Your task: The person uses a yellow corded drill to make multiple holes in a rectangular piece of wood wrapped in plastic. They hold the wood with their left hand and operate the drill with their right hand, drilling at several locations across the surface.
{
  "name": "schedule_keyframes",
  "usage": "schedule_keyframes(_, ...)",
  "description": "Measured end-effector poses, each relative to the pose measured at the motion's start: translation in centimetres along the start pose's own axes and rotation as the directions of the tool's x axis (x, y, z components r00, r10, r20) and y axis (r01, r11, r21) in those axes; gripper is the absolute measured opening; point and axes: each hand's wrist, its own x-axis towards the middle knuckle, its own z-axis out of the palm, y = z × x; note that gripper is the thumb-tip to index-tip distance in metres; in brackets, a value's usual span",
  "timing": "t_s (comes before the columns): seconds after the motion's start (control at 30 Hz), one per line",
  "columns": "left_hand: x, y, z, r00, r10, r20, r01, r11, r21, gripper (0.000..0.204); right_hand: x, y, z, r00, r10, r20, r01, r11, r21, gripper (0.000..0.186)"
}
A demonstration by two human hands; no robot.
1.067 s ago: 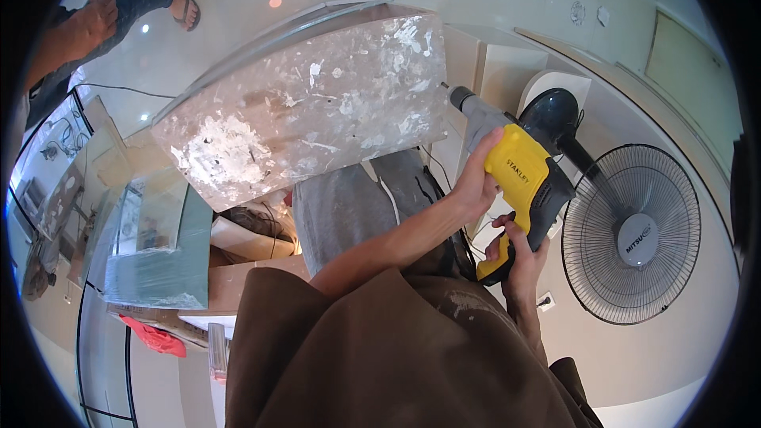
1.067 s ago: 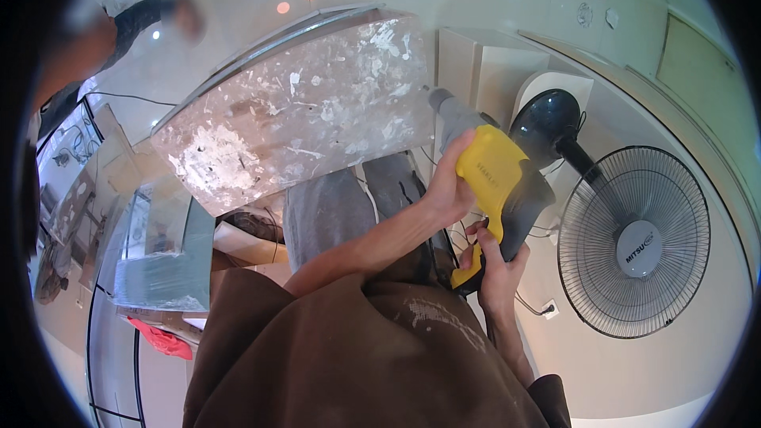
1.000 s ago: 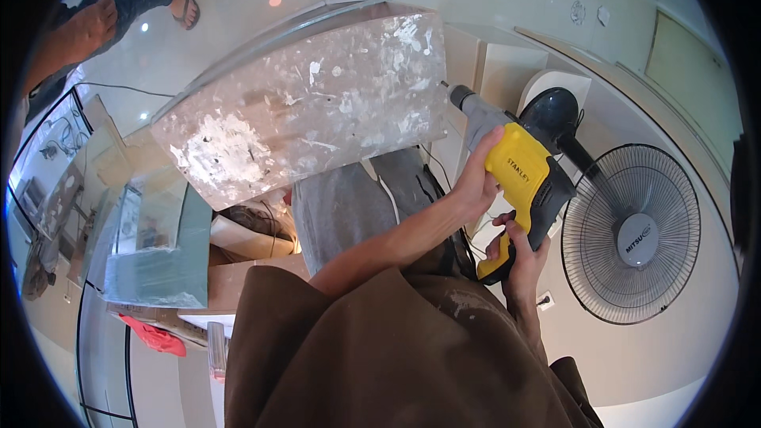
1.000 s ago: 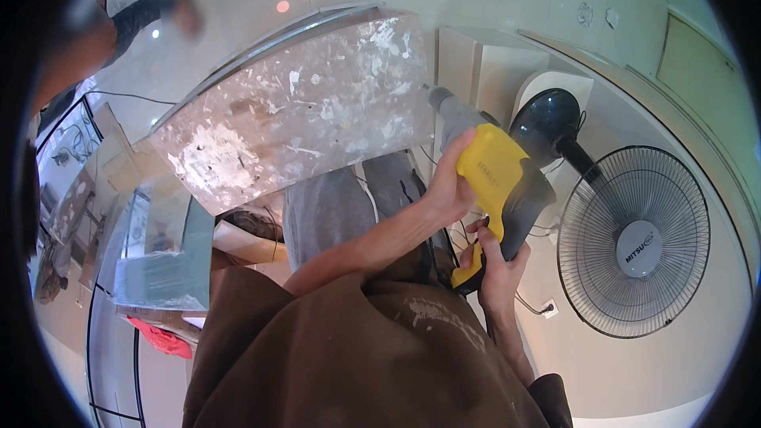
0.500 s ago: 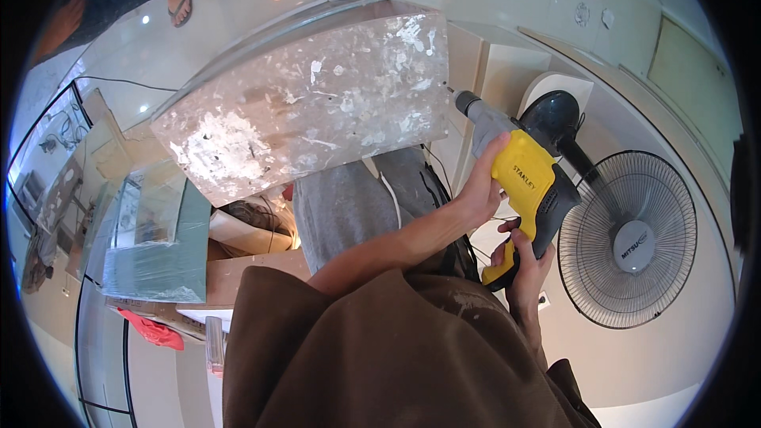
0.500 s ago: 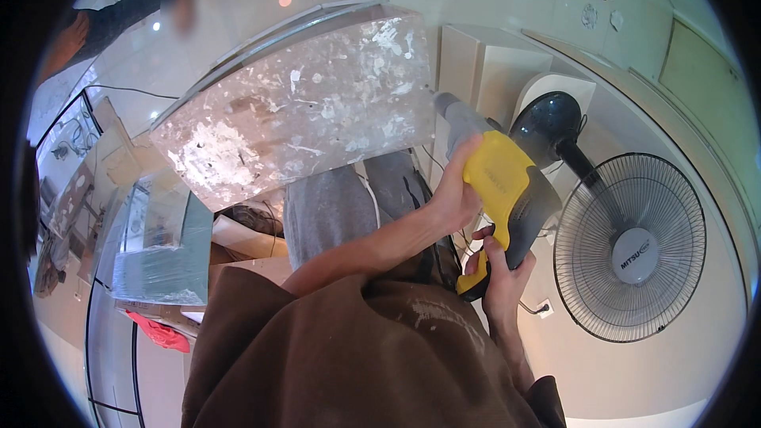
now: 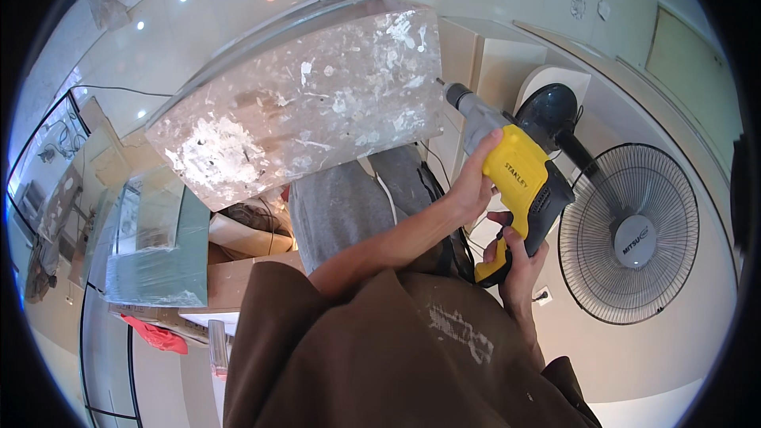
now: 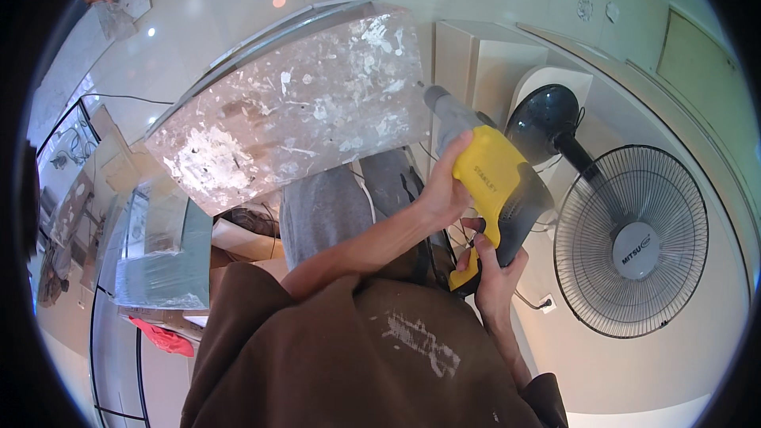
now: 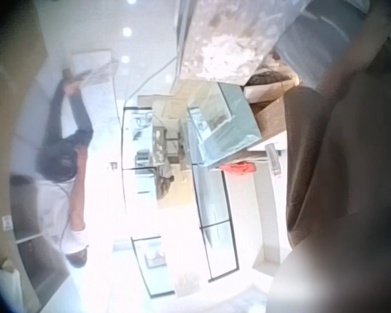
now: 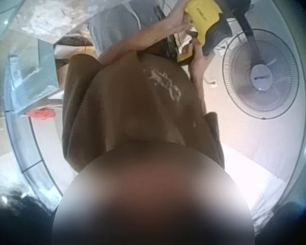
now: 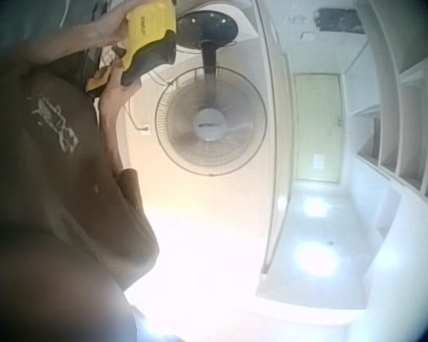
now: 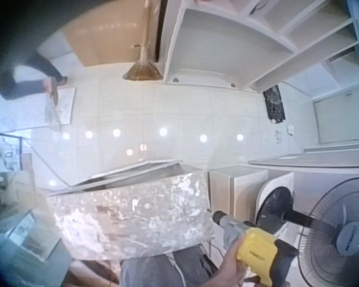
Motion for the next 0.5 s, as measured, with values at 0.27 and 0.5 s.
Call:
schedule_keyframes(0.27, -0.67, 1.01, 0.48, 0.999, 0.006, -0.036, -0.009, 0.996, -0.086, 0.055, 0.09, 0.01, 0.54, 0.999, -0.043, 0.006, 0.043, 0.999, -0.022, 0.031)
schedule_keyframes(0.5, -0.52, 0.65, 0.42, 1.000, 0.015, -0.019, -0.016, 0.995, -0.095, 0.055, -0.05, 0.25, 0.45, 0.998, -0.069, 0.009, 0.069, 0.998, -0.013, 0.030)
